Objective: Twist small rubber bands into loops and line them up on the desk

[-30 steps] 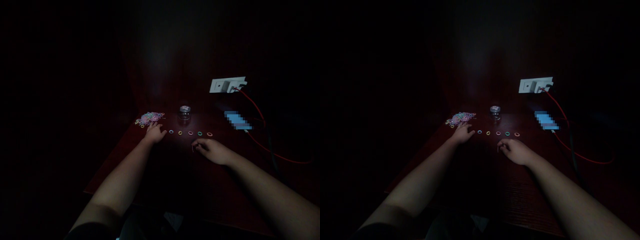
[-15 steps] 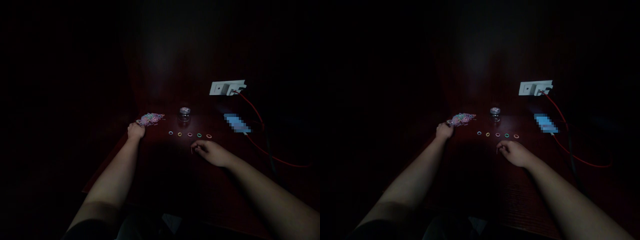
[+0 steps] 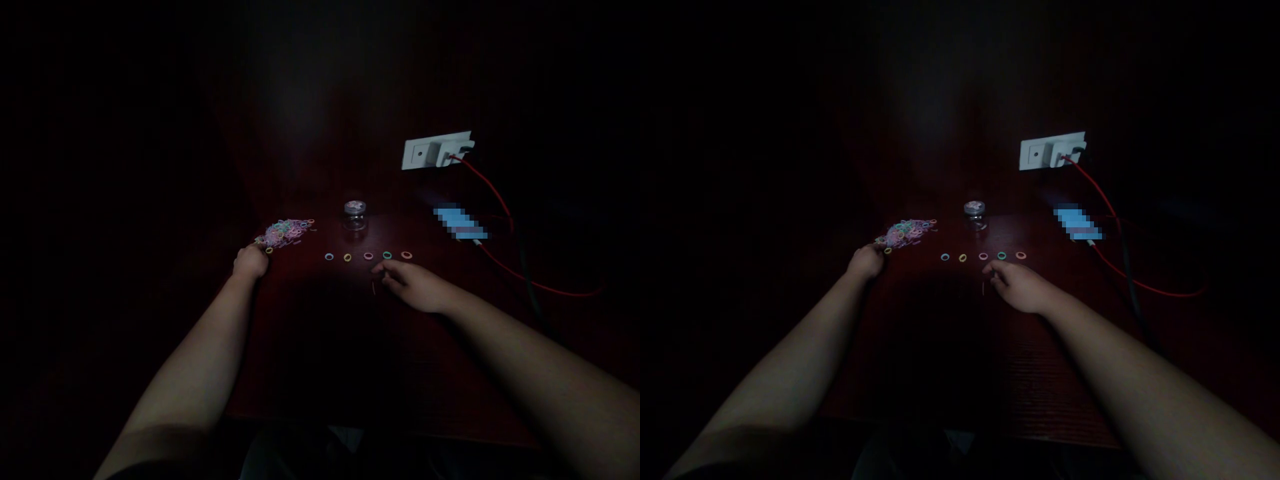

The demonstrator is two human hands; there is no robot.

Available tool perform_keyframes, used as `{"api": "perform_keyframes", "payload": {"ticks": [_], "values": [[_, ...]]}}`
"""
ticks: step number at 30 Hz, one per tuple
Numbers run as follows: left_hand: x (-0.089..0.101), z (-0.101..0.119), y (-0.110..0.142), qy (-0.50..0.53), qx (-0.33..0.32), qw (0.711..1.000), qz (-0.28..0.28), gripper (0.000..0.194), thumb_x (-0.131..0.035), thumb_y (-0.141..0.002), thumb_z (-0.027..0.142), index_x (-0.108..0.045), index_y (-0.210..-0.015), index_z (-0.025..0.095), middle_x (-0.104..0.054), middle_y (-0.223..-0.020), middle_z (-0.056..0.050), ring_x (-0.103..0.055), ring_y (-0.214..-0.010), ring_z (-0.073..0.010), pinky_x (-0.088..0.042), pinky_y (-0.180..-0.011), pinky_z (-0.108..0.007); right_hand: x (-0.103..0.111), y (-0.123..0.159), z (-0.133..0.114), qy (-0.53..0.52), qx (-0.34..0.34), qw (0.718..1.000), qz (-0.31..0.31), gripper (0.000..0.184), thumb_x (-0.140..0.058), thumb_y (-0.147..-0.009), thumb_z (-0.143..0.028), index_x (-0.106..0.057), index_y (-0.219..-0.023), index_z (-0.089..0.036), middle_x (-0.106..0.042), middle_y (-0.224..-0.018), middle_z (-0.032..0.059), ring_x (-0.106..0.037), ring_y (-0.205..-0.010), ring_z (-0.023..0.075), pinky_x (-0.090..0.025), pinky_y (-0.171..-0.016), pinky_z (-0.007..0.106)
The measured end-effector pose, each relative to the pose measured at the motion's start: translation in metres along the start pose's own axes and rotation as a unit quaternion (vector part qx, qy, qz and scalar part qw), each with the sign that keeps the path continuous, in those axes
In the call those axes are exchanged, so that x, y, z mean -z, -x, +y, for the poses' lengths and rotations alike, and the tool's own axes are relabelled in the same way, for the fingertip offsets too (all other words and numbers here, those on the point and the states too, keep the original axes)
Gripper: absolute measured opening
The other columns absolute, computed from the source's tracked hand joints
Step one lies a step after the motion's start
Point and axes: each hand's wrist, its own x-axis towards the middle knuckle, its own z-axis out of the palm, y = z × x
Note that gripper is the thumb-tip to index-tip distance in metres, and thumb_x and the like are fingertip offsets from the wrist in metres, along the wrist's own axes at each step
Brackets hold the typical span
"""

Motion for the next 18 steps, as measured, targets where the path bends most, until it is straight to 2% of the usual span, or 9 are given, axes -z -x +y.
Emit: {"api": "perform_keyframes", "payload": {"ticks": [9,15,18], "values": [[0.0029,0.0022,0.0003,0.02,-0.007,1.0,0.015,0.038,-0.048,-0.084,0.027,-0.067,-0.116,0.021,-0.067,-0.116,-0.01,-0.062,-0.108,-0.0262,-0.047,-0.095,-0.034,-0.0012,-0.0011,0.0036,-0.006,0.012,1.0,0.007,0.03,-0.047,-0.085,-0.024,-0.058,-0.112,-0.019,-0.063,-0.087,0.004,-0.057,-0.076,0.0163,-0.043,-0.07,0.028],[0.0054,0.0034,0.0024,0.067,0.024,0.997,0.03,0.028,-0.053,-0.082,0.03,-0.071,-0.103,0.022,-0.071,-0.107,-0.007,-0.065,-0.098,-0.0243,-0.049,-0.088,-0.031,-0.0012,-0.0007,0.0039,-0.003,0.014,1.0,0.004,0.028,-0.047,-0.084,-0.025,-0.059,-0.109,-0.02,-0.063,-0.083,0.0029,-0.056,-0.073,0.016,-0.042,-0.068,0.027],[0.0031,0.003,0.0014,0.063,0.021,0.997,0.035,0.03,-0.054,-0.082,0.032,-0.068,-0.107,0.023,-0.07,-0.109,-0.007,-0.065,-0.1,-0.0243,-0.048,-0.09,-0.031,-0.0007,-0.0005,0.0029,-0.005,0.011,1.0,0.001,0.028,-0.047,-0.085,-0.025,-0.059,-0.11,-0.02,-0.061,-0.082,0.0026,-0.056,-0.071,0.0156,-0.042,-0.068,0.027]]}}
